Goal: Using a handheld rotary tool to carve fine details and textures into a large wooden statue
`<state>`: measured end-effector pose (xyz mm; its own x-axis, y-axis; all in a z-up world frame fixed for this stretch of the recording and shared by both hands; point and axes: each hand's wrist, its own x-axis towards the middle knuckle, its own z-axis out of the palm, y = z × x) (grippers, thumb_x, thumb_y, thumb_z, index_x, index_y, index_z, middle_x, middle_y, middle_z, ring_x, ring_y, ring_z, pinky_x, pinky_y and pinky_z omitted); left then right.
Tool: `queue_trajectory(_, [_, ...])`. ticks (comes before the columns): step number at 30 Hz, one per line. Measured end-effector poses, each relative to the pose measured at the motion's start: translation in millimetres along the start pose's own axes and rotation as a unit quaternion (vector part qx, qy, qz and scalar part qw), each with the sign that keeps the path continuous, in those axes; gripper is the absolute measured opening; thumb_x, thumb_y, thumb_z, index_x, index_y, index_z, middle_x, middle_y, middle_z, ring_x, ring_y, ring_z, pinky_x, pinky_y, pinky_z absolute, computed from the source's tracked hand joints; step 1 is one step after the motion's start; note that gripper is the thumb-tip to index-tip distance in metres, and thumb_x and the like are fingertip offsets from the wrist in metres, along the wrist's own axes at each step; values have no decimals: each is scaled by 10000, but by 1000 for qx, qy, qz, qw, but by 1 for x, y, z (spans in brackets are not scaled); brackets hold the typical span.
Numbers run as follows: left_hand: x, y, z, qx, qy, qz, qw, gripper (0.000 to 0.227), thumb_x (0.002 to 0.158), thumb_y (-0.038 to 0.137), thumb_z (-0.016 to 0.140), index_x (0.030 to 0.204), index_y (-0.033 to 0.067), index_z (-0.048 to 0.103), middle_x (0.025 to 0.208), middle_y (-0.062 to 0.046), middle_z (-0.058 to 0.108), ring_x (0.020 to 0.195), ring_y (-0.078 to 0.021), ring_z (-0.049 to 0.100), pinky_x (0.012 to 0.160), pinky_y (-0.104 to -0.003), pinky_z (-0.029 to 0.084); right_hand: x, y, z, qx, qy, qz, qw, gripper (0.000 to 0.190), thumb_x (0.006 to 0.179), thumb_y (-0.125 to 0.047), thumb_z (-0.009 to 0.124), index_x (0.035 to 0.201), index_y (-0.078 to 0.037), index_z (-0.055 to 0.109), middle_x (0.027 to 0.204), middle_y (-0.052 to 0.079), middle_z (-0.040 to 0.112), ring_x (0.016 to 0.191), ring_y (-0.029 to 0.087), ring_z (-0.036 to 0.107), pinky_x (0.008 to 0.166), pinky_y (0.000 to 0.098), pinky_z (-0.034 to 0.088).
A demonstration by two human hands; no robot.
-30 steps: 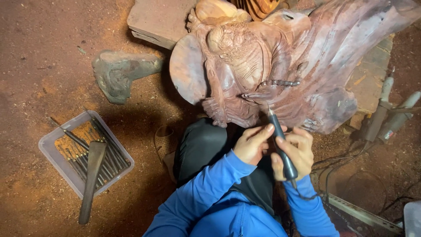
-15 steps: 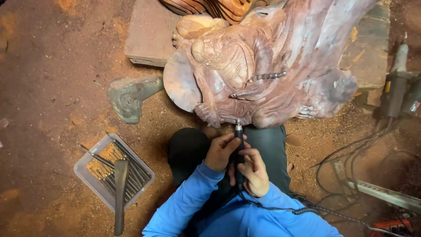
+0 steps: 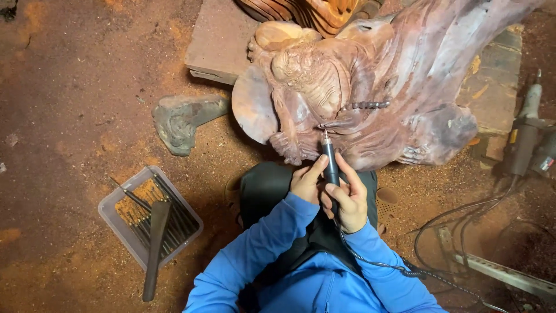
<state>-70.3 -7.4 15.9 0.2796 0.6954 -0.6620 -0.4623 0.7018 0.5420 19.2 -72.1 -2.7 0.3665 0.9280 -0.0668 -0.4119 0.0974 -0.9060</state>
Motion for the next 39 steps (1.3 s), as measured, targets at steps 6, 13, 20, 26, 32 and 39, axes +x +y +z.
queue_trajectory(6, [10, -13, 3, -31, -7, -27, 999, 494, 877, 354, 820, 802, -102, 646, 525, -250, 593, 302, -337, 558, 259, -448, 496, 4, 2, -4, -11, 1, 7, 1000, 671, 859, 122, 543, 1507, -31, 465, 451, 198, 493, 254, 213, 453, 212, 274, 396])
queue_trajectory(13, [31, -27, -7, -31, -3, -22, 999, 482, 885, 422, 800, 897, -47, 688, 542, -208, 612, 297, -303, 556, 246, -393, 501, 11, 9, -4, -4, -6, -11, 1000, 671, 852, 144, 548, 1499, -18, 475, 452, 205, 499, 272, 216, 454, 220, 273, 403])
queue_trajectory(20, [25, -18, -1, -17, -4, -23, 1000, 482, 873, 432, 798, 869, -42, 711, 518, -219, 611, 282, -311, 548, 227, -395, 489, 13, 13, -4, -11, 3, -25, 1000, 679, 853, 145, 558, 1507, -17, 465, 471, 207, 510, 298, 217, 489, 235, 268, 426])
queue_trajectory(26, [63, -53, -15, 0, 0, -2, 1000, 475, 898, 406, 779, 913, -63, 700, 519, -223, 603, 288, -319, 545, 221, -403, 487, 13, 16, -4, 2, 6, -33, 999, 683, 857, 160, 542, 1511, -17, 460, 461, 216, 507, 283, 228, 471, 224, 275, 421])
queue_trajectory(32, [39, -43, -5, -17, 43, -19, 999, 724, 756, 461, 899, 1233, -20, 643, 780, -239, 669, 299, -292, 558, 228, -348, 496, 10, 14, -6, -32, -12, -73, 997, 668, 868, 141, 552, 1510, -15, 458, 453, 215, 541, 280, 235, 501, 242, 272, 454])
queue_trajectory(39, [21, -20, 5, -29, 28, -4, 999, 444, 839, 415, 834, 906, -12, 730, 567, -197, 632, 295, -300, 550, 246, -344, 492, 15, 16, -9, -35, -21, -61, 997, 664, 841, 164, 552, 1482, 0, 487, 424, 208, 525, 263, 234, 495, 230, 290, 450])
